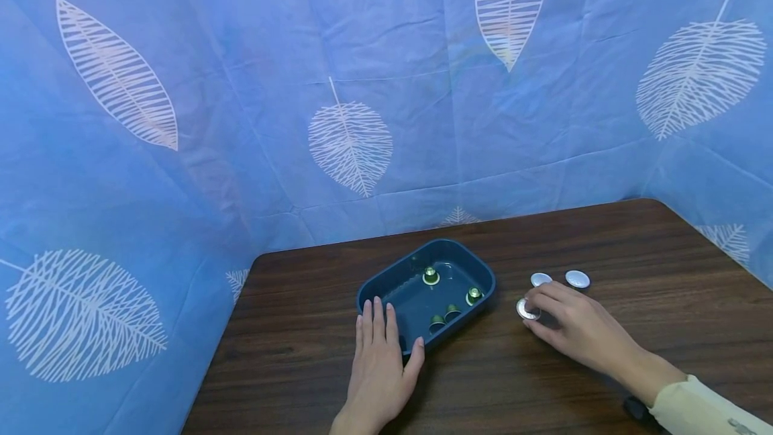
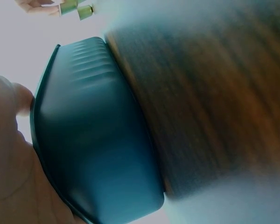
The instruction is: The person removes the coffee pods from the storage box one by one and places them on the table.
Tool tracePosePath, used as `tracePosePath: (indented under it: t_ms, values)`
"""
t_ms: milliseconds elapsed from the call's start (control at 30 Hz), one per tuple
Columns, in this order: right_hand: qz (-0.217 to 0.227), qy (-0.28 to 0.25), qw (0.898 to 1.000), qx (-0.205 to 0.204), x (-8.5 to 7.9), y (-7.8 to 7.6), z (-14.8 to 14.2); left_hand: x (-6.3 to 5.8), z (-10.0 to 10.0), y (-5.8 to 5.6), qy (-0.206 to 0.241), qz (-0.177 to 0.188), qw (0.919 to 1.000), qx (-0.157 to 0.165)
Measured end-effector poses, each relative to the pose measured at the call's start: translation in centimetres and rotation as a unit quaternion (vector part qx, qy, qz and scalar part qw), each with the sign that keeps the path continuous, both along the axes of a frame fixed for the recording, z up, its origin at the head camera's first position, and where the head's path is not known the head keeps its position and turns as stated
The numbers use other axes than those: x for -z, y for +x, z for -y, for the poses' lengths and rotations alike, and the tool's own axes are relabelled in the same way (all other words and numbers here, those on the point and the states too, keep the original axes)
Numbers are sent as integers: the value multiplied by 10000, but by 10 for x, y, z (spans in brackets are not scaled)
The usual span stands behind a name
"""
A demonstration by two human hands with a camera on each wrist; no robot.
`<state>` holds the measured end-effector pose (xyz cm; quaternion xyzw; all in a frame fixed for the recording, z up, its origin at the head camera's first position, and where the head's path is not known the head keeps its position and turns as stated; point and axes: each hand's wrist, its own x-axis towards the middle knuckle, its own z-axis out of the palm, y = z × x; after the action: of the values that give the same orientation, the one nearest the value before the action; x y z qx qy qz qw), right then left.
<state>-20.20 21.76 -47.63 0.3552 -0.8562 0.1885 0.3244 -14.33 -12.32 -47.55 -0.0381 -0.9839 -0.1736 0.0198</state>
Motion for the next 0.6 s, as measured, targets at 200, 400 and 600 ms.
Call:
tracePosePath:
  t_ms: [200, 400, 600]
  values:
    - [53, 110, 9999, 2, 2, -1, -7, 1, 0, 0, 35, -20, 10000, 5]
    - [249, 270, 9993, 114, 4, 0, -12, 1, 0, -1, 35, 10, 10000, -2]
    - [530, 350, 9972, 382, 4, 4, -15, 2, 0, -2, 18, 18, 10000, -1]
